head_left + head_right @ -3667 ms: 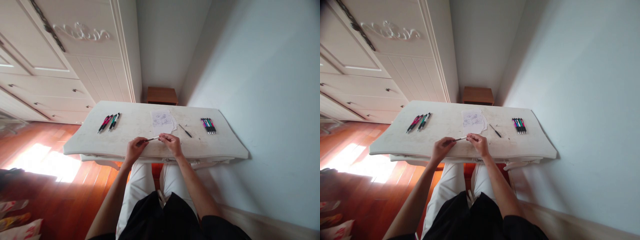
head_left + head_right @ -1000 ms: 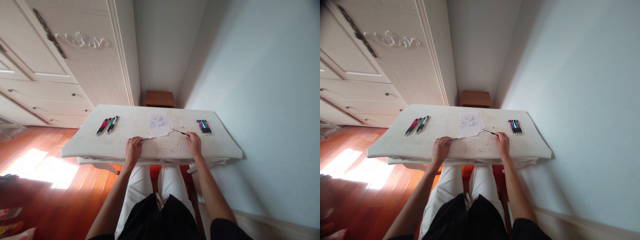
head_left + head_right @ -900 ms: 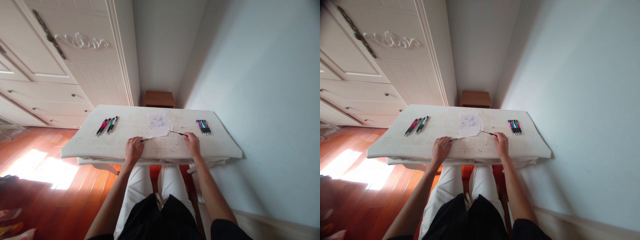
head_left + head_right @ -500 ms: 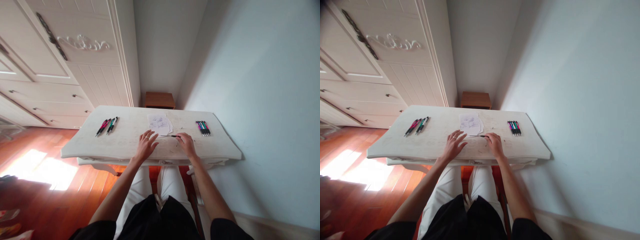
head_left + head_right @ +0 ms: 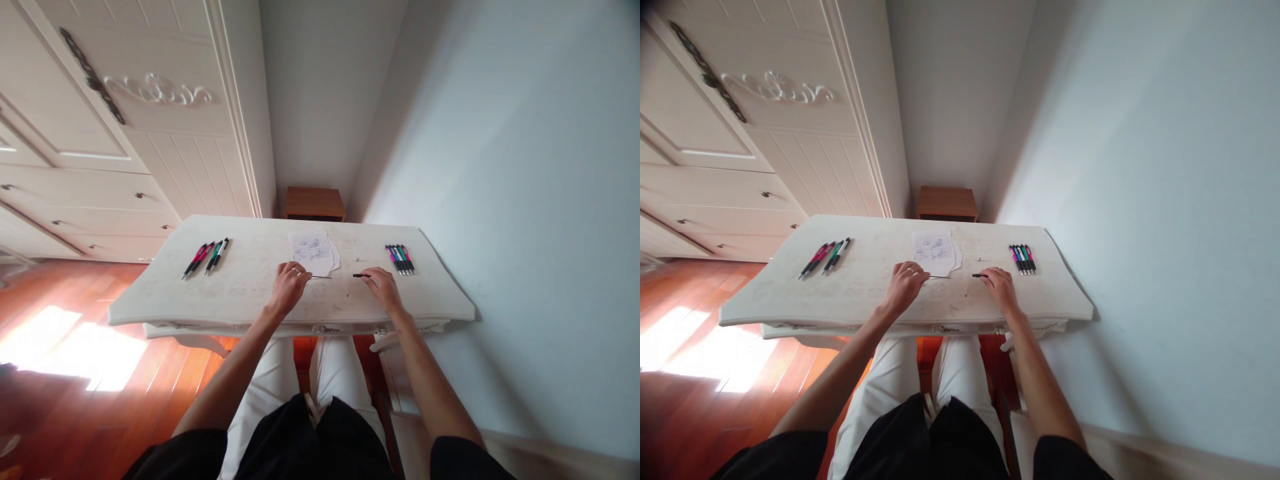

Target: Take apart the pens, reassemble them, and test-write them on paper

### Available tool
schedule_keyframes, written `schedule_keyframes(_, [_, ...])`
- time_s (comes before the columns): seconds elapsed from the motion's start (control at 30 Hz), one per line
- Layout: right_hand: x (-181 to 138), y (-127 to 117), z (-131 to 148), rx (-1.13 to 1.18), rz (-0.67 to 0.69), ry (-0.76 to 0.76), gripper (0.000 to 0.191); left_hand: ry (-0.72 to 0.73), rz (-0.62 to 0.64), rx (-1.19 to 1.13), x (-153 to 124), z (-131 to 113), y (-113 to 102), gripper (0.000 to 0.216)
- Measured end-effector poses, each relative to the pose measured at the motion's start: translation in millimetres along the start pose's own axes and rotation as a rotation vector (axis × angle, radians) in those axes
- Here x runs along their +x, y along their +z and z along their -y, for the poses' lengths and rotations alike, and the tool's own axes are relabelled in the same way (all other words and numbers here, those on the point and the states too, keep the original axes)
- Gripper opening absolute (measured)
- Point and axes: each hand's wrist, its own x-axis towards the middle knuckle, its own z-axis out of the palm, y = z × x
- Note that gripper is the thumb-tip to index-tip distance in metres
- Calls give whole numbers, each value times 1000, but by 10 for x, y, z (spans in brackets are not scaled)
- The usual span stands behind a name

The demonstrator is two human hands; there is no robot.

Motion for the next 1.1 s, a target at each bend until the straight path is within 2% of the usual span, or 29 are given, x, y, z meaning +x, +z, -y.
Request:
schedule_keyframes(0.2, [-14,-22,-78,5,23,35,21,120,74,-11,227,-52,-44,26])
schedule_keyframes(0.4, [19,22,-60,28,17,47,24,201,85,30,436,-135,-134,27])
schedule_keyframes(0.67, [-11,92,-105,39,41,70,24,225,92,59,548,-176,-170,27])
schedule_keyframes(0.9, [9,150,48,43,6,21,23,145,79,-12,538,-205,-106,24])
schedule_keyframes(1.1, [142,269,233,61,70,-44,23,22,62,-113,418,-223,24,17])
